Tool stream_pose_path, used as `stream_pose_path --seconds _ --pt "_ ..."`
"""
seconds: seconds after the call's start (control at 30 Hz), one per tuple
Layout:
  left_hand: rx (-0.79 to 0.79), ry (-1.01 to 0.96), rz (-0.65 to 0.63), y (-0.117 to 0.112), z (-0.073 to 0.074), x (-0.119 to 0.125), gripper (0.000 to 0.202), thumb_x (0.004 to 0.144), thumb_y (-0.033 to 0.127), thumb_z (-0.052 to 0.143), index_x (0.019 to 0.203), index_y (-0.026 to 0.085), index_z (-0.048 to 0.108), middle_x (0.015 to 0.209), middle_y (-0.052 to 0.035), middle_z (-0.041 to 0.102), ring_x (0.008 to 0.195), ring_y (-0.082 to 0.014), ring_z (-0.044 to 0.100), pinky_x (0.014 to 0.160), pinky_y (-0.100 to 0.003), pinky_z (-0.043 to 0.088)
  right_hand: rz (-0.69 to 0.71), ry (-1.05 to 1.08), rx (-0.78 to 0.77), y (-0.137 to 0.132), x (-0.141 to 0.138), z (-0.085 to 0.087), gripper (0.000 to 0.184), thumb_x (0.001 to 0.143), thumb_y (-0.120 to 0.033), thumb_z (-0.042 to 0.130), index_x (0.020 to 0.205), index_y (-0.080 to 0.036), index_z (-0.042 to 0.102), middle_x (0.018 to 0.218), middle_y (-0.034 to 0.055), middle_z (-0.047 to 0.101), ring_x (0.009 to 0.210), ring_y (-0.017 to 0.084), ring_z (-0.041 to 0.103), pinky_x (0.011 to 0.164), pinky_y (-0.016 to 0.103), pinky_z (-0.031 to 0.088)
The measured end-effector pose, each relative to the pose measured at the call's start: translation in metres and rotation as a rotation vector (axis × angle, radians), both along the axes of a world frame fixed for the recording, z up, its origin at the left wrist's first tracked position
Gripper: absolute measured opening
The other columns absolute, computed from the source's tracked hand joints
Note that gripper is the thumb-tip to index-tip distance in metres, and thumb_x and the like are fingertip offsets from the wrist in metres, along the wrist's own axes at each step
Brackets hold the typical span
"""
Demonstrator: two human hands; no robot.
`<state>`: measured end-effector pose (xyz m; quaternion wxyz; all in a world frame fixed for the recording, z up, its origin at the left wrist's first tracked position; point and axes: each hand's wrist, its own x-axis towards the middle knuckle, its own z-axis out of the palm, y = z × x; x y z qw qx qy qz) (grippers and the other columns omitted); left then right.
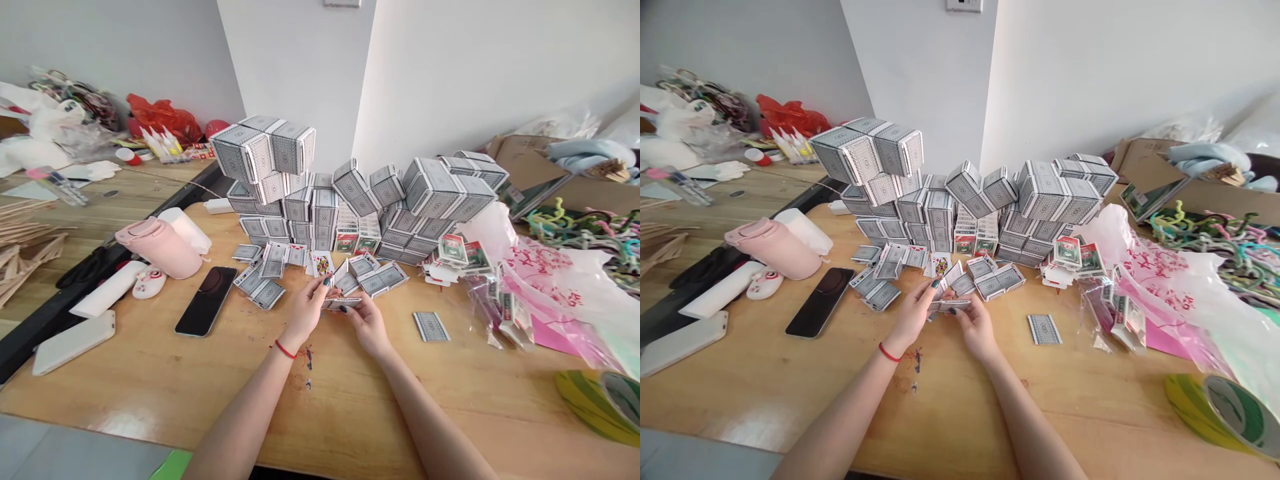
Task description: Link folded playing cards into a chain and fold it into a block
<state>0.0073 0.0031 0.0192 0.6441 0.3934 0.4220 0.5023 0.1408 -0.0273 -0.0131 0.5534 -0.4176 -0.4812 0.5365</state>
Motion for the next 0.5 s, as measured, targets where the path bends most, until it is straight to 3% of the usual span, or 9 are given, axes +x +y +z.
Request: stream_pose_path --seconds 0.23,0.5 --pt "0.095 0.118 -0.001 -0.005 -0.003 0.001 0.033 0.077 0.034 0.054 0.105 0.019 0.058 0.09 -0.0076 0.068 0.09 -0.0228 0.062 0.077 -0.033 0.049 -0.091 -0.071 0.049 -0.002 -0.001 0.001 0.014 0.075 -0.033 0.06 0.084 -0.022 0.057 0.082 0.0022 0.062 0.078 0.017 0.058 0.074 0.031 0.047" --pt "0.19 0.177 0.018 -0.011 -0.003 0.006 0.033 0.078 0.032 0.052 0.108 0.019 0.057 0.114 -0.0105 0.058 0.098 -0.022 0.058 0.083 -0.032 0.047 -0.183 0.009 -0.035 -0.003 -0.006 -0.001 0.019 0.07 -0.035 0.065 0.079 -0.021 0.057 0.081 0.0025 0.061 0.075 0.017 0.057 0.073 0.031 0.046"
